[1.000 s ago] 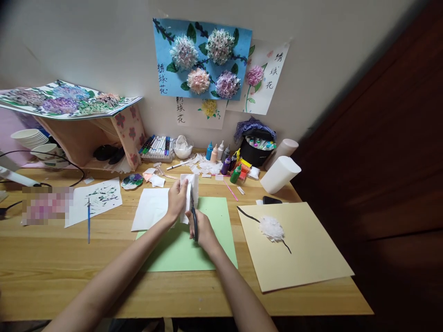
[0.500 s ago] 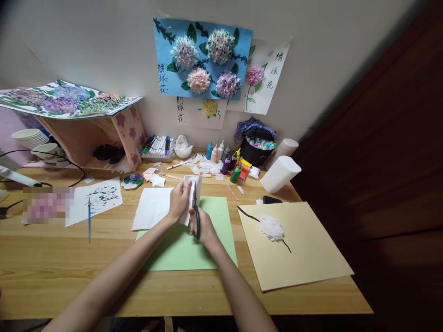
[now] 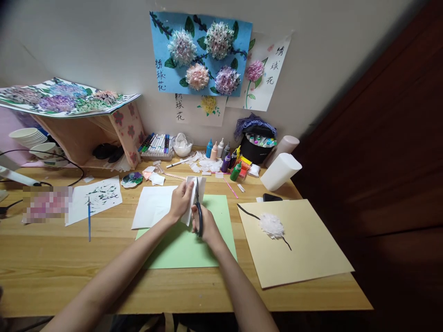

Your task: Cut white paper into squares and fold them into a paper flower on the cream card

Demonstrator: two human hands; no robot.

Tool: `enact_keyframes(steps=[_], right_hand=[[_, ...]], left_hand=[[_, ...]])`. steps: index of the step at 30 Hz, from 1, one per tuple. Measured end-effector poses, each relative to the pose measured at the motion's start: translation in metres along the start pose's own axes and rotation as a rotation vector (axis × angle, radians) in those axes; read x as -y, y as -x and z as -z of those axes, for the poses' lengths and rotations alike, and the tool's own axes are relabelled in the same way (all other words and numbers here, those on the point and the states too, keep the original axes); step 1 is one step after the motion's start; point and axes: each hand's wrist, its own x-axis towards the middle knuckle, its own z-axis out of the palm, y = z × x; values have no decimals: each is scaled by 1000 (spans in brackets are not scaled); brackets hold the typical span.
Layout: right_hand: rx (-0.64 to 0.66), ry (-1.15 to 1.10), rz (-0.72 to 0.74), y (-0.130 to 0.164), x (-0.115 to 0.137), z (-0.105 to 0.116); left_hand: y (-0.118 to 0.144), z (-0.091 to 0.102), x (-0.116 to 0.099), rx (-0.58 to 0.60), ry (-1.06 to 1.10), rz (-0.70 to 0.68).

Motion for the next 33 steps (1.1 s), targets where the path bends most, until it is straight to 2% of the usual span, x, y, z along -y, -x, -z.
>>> enact_keyframes(steps=[6,11,13,15,18,22,25,28,33], right_hand=[[-76,-45,-12,3,4,-1],[-260,-104,27,5,14,-3],[-335,-165,64,4,19,-1],[-389,-204,123,2,21,3],[-422,-168,189,-1,19,10],[-518,-97,229,-3,15,14],[-554,-134,252,-5,16,15],[-395,-250,183,-8,17,14],[214,-263,39,0,16,12]], left_hand=[[2,-2,-3,19,75,-13],[0,1,-5,79,185,-21],[-3,4,-5,194,243,-33],[-7,8,-5,366,274,-40],[-11,15,-6,585,252,-59],[-17,28,-8,761,167,-101],[-22,41,-9,889,173,-58],[-27,55,-8,874,167,-17],[-38,80,-2,701,82,34]])
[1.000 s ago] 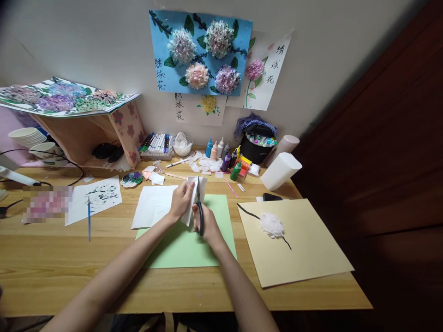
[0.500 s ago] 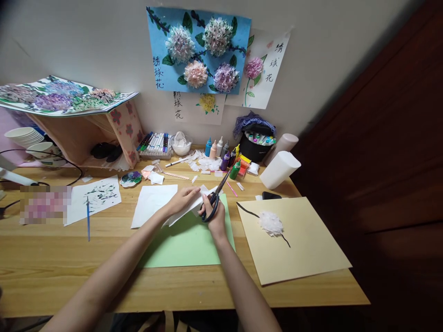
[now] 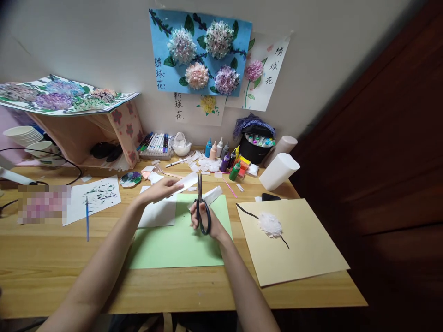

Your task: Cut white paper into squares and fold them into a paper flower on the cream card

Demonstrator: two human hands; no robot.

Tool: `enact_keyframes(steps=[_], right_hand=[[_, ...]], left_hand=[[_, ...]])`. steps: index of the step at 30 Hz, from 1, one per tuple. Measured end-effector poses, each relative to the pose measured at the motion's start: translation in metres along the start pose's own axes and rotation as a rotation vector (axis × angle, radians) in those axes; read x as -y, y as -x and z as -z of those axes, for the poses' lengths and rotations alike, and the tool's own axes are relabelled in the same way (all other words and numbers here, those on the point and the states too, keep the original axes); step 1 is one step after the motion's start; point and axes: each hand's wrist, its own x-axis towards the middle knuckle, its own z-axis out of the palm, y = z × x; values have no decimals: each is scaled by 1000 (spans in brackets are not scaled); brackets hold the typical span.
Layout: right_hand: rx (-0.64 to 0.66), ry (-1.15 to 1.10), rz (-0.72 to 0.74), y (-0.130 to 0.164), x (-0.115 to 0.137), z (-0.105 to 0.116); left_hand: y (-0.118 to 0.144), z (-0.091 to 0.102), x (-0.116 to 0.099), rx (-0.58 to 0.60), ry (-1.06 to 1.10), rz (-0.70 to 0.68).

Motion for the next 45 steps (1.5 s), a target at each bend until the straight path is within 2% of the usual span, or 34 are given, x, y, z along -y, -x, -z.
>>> enact_keyframes(steps=[1,3,6,14,22,30,38,45], right_hand=[[89,23,-20,3,0,-1],[181,88,-48,9,-1,-4],[185,228,-88,13,0,-6],[99,384,-90,14,0,-4],[-4,388,-87,13,3,-9],[46,484,-21,13,-3,-4],[13,411,-59,11,-3,-5],[50,432,-27,12,-7,-4]], left_hand=[[1,5,1,-44,-27,10],[4,12,1,-135,-88,17],[7,16,0,-195,-126,11],[5,8,0,35,-79,-35],[4,10,5,33,-52,-11],[3,10,8,86,-32,-24],[4,11,8,110,0,-17],[4,9,9,148,-6,21]])
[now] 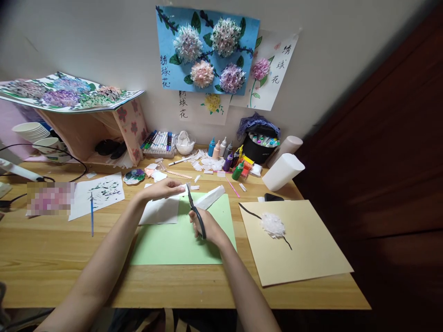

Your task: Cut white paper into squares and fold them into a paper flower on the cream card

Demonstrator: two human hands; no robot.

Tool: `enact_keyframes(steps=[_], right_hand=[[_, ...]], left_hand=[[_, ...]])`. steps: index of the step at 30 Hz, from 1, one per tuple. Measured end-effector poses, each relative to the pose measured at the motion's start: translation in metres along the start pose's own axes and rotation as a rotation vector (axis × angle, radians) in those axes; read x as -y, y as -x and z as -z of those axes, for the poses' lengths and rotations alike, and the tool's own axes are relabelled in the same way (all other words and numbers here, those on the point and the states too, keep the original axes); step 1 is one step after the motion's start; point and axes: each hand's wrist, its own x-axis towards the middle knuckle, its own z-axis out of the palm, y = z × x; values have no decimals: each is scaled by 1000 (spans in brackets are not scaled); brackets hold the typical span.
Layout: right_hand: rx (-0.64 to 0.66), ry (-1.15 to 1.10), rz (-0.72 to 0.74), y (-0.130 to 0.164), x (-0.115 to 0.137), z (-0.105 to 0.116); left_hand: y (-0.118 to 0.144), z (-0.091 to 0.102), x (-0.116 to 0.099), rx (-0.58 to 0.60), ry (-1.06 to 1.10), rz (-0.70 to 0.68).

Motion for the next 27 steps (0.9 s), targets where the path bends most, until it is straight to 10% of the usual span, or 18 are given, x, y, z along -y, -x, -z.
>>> enact_keyframes(steps=[7,21,27], right_hand=[[-60,-141,-74,-6,2,-6],[-684,-373,89,-21,-4,8],[-237,-411,48,-12,2,16]], left_hand=[[2,1,-2,2,-15,13],[-10,-19,-9,24,21,-43],[-9,7,10,-419,-12,10]])
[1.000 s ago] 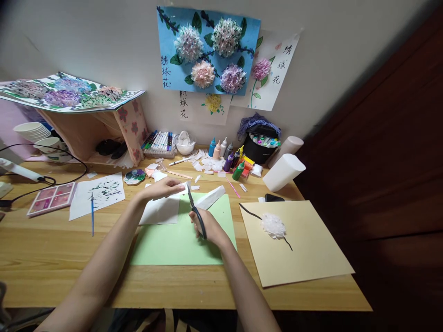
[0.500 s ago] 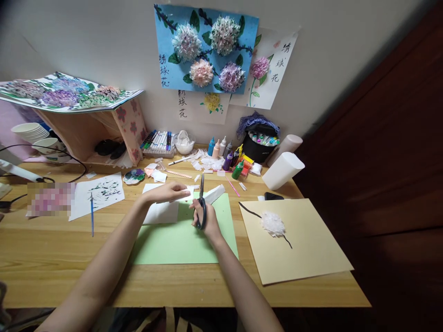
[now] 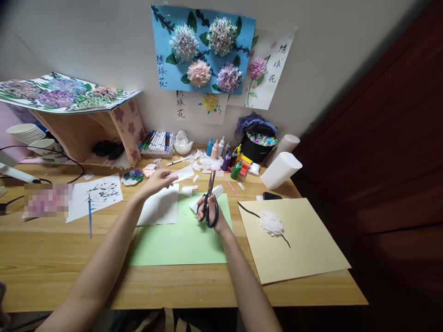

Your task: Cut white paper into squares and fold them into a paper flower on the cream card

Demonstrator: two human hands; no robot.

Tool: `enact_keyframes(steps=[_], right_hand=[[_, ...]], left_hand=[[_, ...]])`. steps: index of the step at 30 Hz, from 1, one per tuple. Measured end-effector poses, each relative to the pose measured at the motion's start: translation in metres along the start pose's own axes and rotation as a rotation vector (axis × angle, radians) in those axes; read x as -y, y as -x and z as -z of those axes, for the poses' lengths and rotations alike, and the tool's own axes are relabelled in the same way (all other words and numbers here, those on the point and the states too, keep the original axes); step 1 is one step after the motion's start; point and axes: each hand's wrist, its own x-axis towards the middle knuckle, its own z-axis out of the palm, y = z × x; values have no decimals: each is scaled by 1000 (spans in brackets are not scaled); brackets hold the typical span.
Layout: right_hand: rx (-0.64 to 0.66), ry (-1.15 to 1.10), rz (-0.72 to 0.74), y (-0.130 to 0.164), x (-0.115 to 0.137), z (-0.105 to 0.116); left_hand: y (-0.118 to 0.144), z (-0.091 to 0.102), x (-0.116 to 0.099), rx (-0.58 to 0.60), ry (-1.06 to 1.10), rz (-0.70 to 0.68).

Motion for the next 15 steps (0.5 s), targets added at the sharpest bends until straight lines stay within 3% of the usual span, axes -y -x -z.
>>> enact_keyframes(steps=[3,5,10,15], right_hand=[[221,87,-85,9,0,-3],[274,156,-114,13,-2,-6],[275,260,-139,16,-5,-10],[238,301,-158,15,-7,-8]], left_hand=[[-1,4,0,-114,16,1],[1,2,-3,-87,27,-11],[4,-11,-13,110,33,-8],[4,-16,-14,165,43,-14]])
